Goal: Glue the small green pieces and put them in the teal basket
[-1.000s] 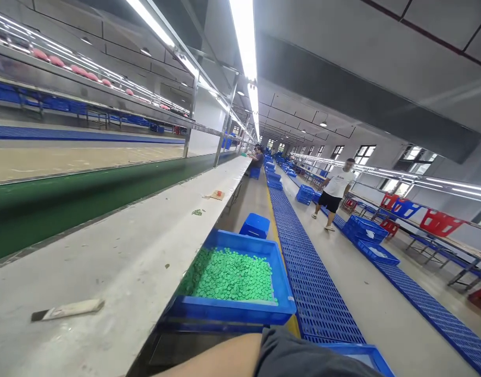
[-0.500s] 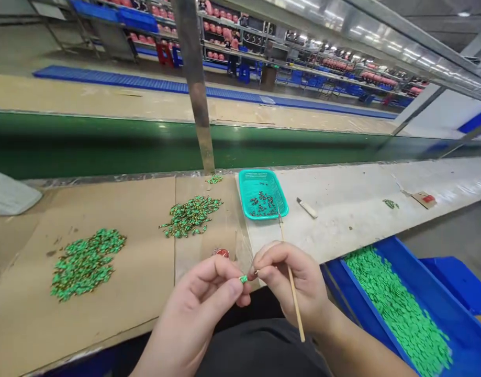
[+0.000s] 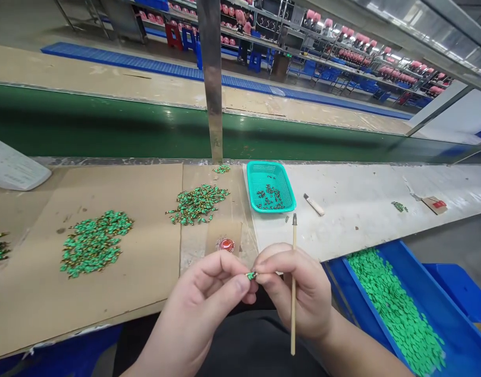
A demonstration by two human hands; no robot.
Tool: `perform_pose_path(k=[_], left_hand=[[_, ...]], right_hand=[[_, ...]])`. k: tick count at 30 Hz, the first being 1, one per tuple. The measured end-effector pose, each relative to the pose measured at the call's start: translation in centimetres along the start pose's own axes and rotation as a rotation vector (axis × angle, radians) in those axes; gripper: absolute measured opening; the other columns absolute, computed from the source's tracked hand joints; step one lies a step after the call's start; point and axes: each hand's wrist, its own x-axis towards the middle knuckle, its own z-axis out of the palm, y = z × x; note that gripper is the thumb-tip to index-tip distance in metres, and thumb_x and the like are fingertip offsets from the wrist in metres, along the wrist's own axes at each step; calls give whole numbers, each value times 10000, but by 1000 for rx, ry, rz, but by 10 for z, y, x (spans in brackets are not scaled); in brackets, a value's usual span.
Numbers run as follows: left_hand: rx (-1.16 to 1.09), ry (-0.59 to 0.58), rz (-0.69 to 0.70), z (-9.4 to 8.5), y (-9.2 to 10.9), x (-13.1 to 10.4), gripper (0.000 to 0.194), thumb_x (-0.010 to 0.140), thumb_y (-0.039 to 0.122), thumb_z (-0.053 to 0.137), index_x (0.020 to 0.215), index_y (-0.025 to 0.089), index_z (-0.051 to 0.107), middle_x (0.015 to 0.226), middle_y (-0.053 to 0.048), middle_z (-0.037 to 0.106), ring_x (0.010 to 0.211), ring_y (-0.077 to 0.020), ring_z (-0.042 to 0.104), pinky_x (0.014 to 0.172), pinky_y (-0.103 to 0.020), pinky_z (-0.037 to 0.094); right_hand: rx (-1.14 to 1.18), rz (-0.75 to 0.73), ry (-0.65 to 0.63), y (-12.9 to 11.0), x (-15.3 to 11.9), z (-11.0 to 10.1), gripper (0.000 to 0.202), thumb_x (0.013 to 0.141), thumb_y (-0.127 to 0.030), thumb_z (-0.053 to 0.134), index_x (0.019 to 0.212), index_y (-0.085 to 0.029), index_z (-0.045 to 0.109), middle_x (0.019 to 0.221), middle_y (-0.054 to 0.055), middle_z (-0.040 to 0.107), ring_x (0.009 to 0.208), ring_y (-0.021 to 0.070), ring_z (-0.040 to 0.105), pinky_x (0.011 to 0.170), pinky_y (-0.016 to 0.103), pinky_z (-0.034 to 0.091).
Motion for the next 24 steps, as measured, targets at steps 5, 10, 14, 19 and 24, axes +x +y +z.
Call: perform_pose_path(k=[5, 10, 14, 19, 24], left_hand=[[-6, 29, 28, 2, -1, -1, 333, 867, 545, 1087, 807, 260, 926, 742, -41, 793, 741, -219, 774, 725, -258, 683], [57, 58, 56, 1, -2, -6, 294, 913, 499, 1054, 814, 258, 917, 757, -47, 800, 760, -239, 780, 737, -282, 686], [77, 69, 52, -3, -5, -9, 281, 934, 503, 1035, 851, 262, 917, 761, -44, 800, 755, -233, 759, 733, -276, 666], [77, 22, 45, -4, -1, -12, 243, 954, 475, 1027, 873, 269, 927, 792, -45, 828, 749, -214, 768, 725, -247, 664], [67, 17, 90, 0, 5, -12, 187, 970, 400, 1019, 857, 290, 919, 798, -18, 830, 755, -175, 779, 729, -187, 664]], right_hand=[[-69, -70, -53, -1, 0, -6, 250, 1155, -140, 771, 1327, -320, 786, 1049, 65, 886, 923, 242, 882, 846, 371, 774], [-168, -159, -138, -2, 4, -14, 356, 1151, -110, 719, 1449, -301, 762, 1066, 100, 882, 932, 271, 881, 840, 409, 786], [-145, -179, -161, -2, 6, -14, 337, 1154, -92, 712, 1435, -270, 768, 1046, 101, 884, 932, 264, 883, 844, 394, 784], [-113, -216, -133, 1, 7, -9, 193, 1191, -126, 704, 1338, -220, 784, 996, 89, 877, 886, 229, 870, 851, 346, 767], [-23, -146, -131, 1, 10, -9, 97, 1203, -175, 736, 1258, -199, 813, 1025, 101, 888, 911, 217, 882, 825, 311, 754]])
